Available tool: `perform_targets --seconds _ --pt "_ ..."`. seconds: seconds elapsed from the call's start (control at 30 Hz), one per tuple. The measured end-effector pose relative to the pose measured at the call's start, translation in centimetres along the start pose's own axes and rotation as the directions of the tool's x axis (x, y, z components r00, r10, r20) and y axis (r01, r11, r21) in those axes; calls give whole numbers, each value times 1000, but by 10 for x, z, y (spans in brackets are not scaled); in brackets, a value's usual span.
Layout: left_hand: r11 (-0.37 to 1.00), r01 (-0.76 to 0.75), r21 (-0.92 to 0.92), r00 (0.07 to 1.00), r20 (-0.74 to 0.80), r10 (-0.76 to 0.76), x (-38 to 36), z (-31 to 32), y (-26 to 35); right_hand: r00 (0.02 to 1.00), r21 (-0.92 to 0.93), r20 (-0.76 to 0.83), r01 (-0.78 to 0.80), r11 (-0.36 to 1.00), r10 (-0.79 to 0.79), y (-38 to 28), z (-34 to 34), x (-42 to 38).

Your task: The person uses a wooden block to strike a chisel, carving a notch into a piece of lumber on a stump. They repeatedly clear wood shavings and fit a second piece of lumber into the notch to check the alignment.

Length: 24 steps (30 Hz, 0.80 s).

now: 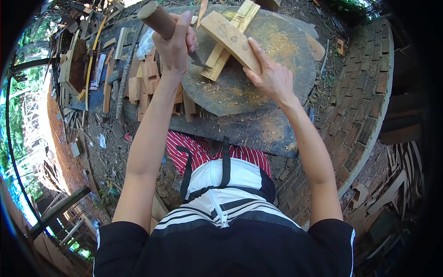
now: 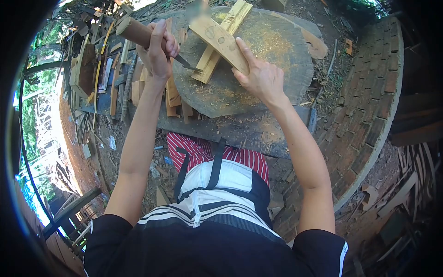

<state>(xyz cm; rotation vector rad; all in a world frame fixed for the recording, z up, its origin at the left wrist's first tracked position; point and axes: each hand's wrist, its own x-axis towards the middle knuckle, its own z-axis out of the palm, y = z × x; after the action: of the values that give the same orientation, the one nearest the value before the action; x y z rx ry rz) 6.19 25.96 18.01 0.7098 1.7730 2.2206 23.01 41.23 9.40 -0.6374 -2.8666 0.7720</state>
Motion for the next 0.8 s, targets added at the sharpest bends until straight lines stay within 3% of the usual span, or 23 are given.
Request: perform_targets --seconds 0.13,0.37,0.47,0.53,0.6,0.67,0.73,0.8 --pt "1000 -19 15 1000 -20 19 2 1 -2 996 -24 82 -36 999 38 -2 -4 1" --pt "999 -31 14 998 54 30 4 6 -5 1000 -13 27 -15 1000 15 -4 -3 0" --pt "999 -30 18 993 112 28 6 10 -8 990 -45 126 -60 997 65 -8 -8 0" --pt "996 -29 83 996 83 22 6 12 -10 999 -79 31 -20 997 23 -4 1 -3" --pt "997 -4 76 998 67 -1 10 8 -19 998 -113 45 -29 993 35 -10 -2 -6" --pt "971 -109 214 992 88 92 10 5 -22 997 -144 69 -30 989 40 -11 0 -7" --pt "976 -114 184 992 76 102 6 5 -20 997 -85 -64 27 996 -32 -4 8 -6" --pt "963 -120 243 991 83 102 4 5 -16 1000 -121 22 -6 993 9 -9 3 -6"
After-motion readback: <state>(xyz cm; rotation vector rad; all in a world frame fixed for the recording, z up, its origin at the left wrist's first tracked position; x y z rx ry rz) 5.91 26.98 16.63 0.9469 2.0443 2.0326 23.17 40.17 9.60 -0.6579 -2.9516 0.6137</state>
